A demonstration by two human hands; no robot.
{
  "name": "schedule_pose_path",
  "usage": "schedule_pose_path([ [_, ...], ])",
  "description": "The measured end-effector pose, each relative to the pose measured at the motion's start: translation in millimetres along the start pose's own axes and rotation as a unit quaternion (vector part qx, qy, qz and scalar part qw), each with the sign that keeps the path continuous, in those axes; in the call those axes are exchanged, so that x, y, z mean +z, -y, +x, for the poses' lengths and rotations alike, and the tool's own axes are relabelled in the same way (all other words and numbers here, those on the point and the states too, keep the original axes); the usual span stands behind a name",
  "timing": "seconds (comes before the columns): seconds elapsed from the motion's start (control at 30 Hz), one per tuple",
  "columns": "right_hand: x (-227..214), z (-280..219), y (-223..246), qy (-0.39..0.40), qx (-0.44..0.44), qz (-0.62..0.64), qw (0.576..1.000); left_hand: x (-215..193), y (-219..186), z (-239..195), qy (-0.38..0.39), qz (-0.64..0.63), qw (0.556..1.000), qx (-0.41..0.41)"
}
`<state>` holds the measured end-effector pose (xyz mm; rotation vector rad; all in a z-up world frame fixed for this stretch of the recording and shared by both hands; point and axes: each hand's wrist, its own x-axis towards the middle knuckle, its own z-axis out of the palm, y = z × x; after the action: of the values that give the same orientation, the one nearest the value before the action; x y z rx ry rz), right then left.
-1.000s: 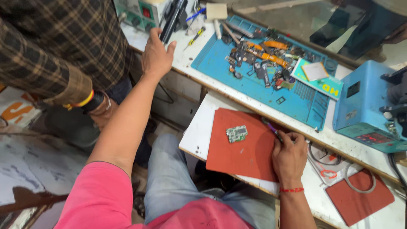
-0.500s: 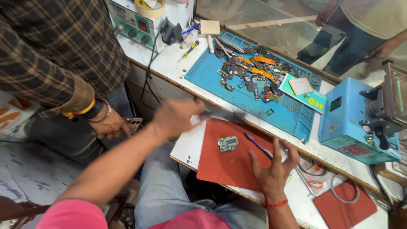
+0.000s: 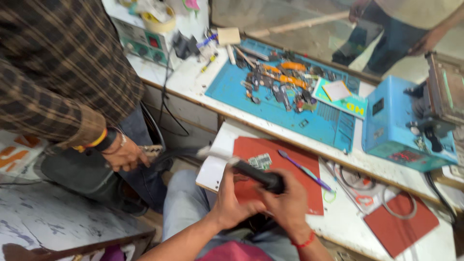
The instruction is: The person cleans a small green circuit board with a purple toothbrush on a red mat. They then use a hot air gun to apply heat to the board while holding it steady with their other hand.
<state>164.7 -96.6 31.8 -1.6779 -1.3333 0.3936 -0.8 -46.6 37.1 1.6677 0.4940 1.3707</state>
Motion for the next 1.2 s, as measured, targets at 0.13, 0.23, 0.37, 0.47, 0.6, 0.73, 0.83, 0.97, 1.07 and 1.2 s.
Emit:
schedule_pose_path([
  [0.13,17,-20,1,0.021,-0.179,-0.042,0.983,-5,35,-20,0.034,-0.129,0.968,-0.212],
  [0.23,17,-2,-14,-0.041,-0.164,0.138,0.976,-14,46,-6,-0.126,-0.254,0.935,-0.215],
  [0.37,18,15,-36,0.075,0.187,0.574,0.794,-31,31,0,0.090,-0.105,0.973,-0.185],
  [0.47,15,25,-50,0.097,0.165,0.530,0.827,-28,45,13,-0.071,-0.180,0.963,-0.189],
  [0.6,-10,53,-50,0.164,-0.088,0.005,0.983,-37,58,14,-0.025,-0.052,0.978,-0.199],
  [0.73,-7,61,-44,0.209,-0.065,-0.051,0.975,-28,70,9,-0.175,-0.143,0.949,-0.219],
  [0.83,0,59,-46,0.177,-0.104,-0.092,0.974,-29,73,3,-0.087,-0.046,0.972,-0.213],
  [0.97,6,52,-50,0.168,-0.099,-0.128,0.972,-32,85,5,-0.138,-0.098,0.962,-0.214],
  [1.07,5,52,-55,0.165,-0.100,-0.104,0.976,-35,84,9,-0.081,-0.037,0.976,-0.197],
  [1.2,5,53,-54,0.165,-0.104,-0.106,0.975,-33,74,11,-0.109,-0.019,0.977,-0.182],
])
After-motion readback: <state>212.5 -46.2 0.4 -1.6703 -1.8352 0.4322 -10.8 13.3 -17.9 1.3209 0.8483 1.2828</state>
